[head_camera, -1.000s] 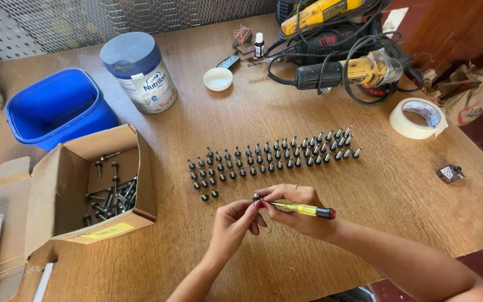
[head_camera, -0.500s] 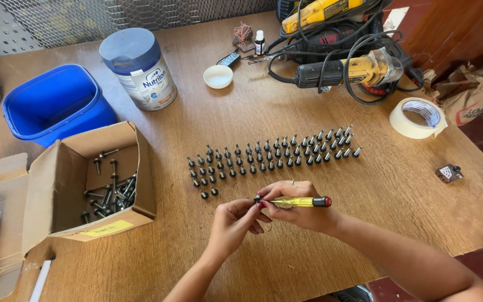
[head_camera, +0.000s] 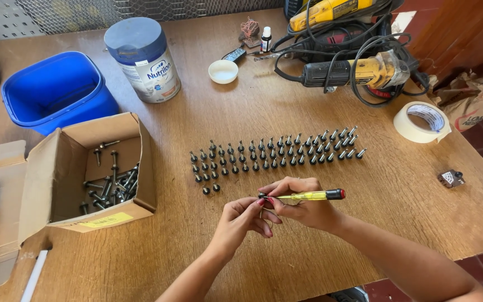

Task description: Assembling small metal fasteners by picking screws from a box and using a screwdriver to adjust or attach components.

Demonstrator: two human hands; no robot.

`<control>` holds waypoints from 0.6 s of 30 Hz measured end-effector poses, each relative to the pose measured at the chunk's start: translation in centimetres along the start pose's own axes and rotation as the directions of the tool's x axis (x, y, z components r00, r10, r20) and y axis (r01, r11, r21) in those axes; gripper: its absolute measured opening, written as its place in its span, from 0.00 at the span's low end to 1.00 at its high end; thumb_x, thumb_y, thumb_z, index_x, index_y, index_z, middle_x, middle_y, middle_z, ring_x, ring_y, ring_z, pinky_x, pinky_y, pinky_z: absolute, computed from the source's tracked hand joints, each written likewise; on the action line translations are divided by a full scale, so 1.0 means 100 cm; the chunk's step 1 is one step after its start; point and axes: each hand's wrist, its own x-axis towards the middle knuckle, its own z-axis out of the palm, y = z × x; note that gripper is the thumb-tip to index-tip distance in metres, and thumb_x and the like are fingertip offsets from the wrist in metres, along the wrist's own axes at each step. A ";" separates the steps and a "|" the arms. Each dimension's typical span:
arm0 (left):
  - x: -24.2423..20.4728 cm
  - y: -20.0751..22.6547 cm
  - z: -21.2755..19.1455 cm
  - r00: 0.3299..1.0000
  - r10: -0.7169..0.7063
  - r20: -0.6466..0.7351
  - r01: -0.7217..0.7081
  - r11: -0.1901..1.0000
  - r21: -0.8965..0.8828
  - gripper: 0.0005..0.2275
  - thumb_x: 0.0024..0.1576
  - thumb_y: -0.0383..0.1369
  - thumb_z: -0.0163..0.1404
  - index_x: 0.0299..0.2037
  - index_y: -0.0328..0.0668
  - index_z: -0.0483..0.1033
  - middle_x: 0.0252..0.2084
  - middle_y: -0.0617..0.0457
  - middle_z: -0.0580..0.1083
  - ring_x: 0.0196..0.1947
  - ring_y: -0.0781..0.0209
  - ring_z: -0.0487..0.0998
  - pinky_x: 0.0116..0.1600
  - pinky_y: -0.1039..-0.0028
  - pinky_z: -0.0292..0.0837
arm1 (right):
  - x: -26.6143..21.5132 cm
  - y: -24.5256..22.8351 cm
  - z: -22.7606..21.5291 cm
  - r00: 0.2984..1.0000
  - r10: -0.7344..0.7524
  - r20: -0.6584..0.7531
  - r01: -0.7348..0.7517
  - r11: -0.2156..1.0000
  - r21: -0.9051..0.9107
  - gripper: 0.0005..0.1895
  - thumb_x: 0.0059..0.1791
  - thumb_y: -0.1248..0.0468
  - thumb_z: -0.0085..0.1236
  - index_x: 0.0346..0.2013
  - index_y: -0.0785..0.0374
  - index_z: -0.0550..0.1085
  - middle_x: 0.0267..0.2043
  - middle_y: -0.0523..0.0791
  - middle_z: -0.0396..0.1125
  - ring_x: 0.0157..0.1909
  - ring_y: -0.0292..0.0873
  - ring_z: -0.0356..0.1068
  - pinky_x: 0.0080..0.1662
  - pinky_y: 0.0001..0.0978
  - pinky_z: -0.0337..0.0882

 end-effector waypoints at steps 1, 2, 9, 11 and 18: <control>-0.002 0.003 0.001 1.000 0.001 0.000 -0.001 1.000 0.000 0.15 0.65 0.35 0.45 0.45 0.26 0.78 0.36 0.33 0.82 0.22 0.55 0.80 0.32 0.70 0.81 | 0.000 0.000 0.000 1.000 -0.001 0.001 0.001 1.000 0.000 0.05 0.48 0.66 0.63 0.38 0.64 0.77 0.49 0.55 0.77 0.49 0.46 0.81 0.50 0.32 0.81; -0.003 0.005 0.003 1.000 0.003 -0.001 -0.003 1.000 -0.017 0.15 0.65 0.35 0.45 0.46 0.26 0.78 0.36 0.33 0.82 0.22 0.54 0.80 0.33 0.70 0.80 | 0.000 0.000 0.000 1.000 -0.004 -0.002 0.004 1.000 0.010 0.06 0.48 0.66 0.63 0.38 0.64 0.77 0.49 0.55 0.77 0.49 0.46 0.81 0.50 0.32 0.81; -0.001 0.006 0.000 1.000 0.026 0.000 -0.026 0.998 -0.060 0.15 0.65 0.35 0.46 0.46 0.26 0.79 0.35 0.34 0.81 0.21 0.54 0.78 0.32 0.71 0.78 | -0.004 0.001 0.003 0.998 -0.021 -0.061 0.022 1.000 0.021 0.06 0.50 0.65 0.61 0.40 0.64 0.77 0.52 0.57 0.76 0.51 0.48 0.80 0.52 0.34 0.80; -0.001 0.006 0.000 1.000 0.029 0.006 -0.028 0.998 -0.059 0.15 0.65 0.35 0.45 0.46 0.26 0.78 0.35 0.35 0.81 0.22 0.54 0.78 0.33 0.70 0.78 | -0.002 0.002 0.003 0.998 -0.034 -0.055 0.035 0.999 0.029 0.07 0.50 0.65 0.61 0.41 0.64 0.77 0.52 0.56 0.76 0.51 0.47 0.80 0.52 0.34 0.80; 0.002 0.009 0.003 0.993 0.063 -0.096 -0.050 0.990 0.128 0.11 0.63 0.32 0.50 0.42 0.28 0.80 0.32 0.38 0.82 0.23 0.56 0.81 0.32 0.74 0.79 | 0.000 -0.003 0.002 0.990 -0.134 -0.040 0.128 0.985 -0.113 0.06 0.51 0.65 0.60 0.41 0.62 0.76 0.49 0.56 0.77 0.52 0.48 0.80 0.54 0.34 0.79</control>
